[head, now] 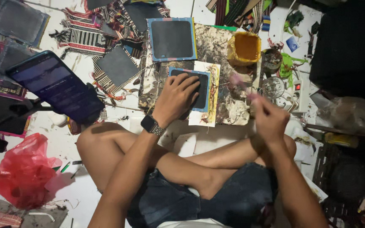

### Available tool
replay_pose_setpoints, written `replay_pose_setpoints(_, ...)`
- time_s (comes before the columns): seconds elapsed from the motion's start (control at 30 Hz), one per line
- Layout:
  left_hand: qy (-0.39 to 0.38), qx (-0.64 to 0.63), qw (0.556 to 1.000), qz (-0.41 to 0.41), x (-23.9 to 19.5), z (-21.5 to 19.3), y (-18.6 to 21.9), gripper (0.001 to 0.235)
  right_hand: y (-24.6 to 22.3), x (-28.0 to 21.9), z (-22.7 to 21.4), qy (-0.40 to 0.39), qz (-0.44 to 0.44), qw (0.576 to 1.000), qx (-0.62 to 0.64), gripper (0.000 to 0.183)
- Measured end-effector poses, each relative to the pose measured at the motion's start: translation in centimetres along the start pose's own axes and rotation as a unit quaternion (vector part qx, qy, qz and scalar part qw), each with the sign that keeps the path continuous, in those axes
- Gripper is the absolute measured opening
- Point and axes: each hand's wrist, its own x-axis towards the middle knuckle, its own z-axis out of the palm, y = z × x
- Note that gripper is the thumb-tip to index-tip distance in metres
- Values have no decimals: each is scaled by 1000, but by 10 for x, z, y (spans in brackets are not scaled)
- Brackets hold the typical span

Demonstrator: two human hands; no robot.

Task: The person sits cross-legged on the floor and uses a pink tool to apply a substance to the edges of small square fabric pieces. They repeatedly dip the tool into a yellow container and rub it along the borders of the squares, occasionally picking up and placing down the fabric pieces.

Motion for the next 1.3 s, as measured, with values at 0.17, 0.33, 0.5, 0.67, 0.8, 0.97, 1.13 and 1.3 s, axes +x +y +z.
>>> replay_pose_setpoints(0.17, 3, 3, 1000, 9, 3, -9, 4, 28, 7, 63, 4, 45, -31, 993, -103, 19)
replay_pose_setpoints(0.33, 9, 4, 1000, 7, 1, -5, 1, 27, 15, 73, 8, 22, -47, 985, -163, 16)
replay_pose_setpoints(0.5, 11, 2, 1000, 11, 2, -10, 2, 24, -11, 60, -9, 70, -10, 990, -119, 21)
replay_pose_setpoints(0.67, 11, -2, 1000, 10, 1, -7, 1, 25, 3, 17, 13, 53, 4, 993, -109, 23)
replay_pose_setpoints(0.8, 8, 0, 1000, 8, 1, -9, 2, 26, -3, -16, 6, 23, 10, 992, -120, 27)
replay_pose_setpoints(0.97, 4, -6, 1000, 1, -1, -5, 0, 26, -18, -49, -1, -32, 15, 999, 20, 20)
replay_pose_setpoints(1.13, 1, -12, 1000, 3, -2, -2, -2, 26, -19, -49, 13, -77, -3, 994, 76, 25)
replay_pose_setpoints(1.3, 8, -3, 1000, 3, -1, 0, -3, 26, -14, -7, 35, -25, -81, 996, -28, 22)
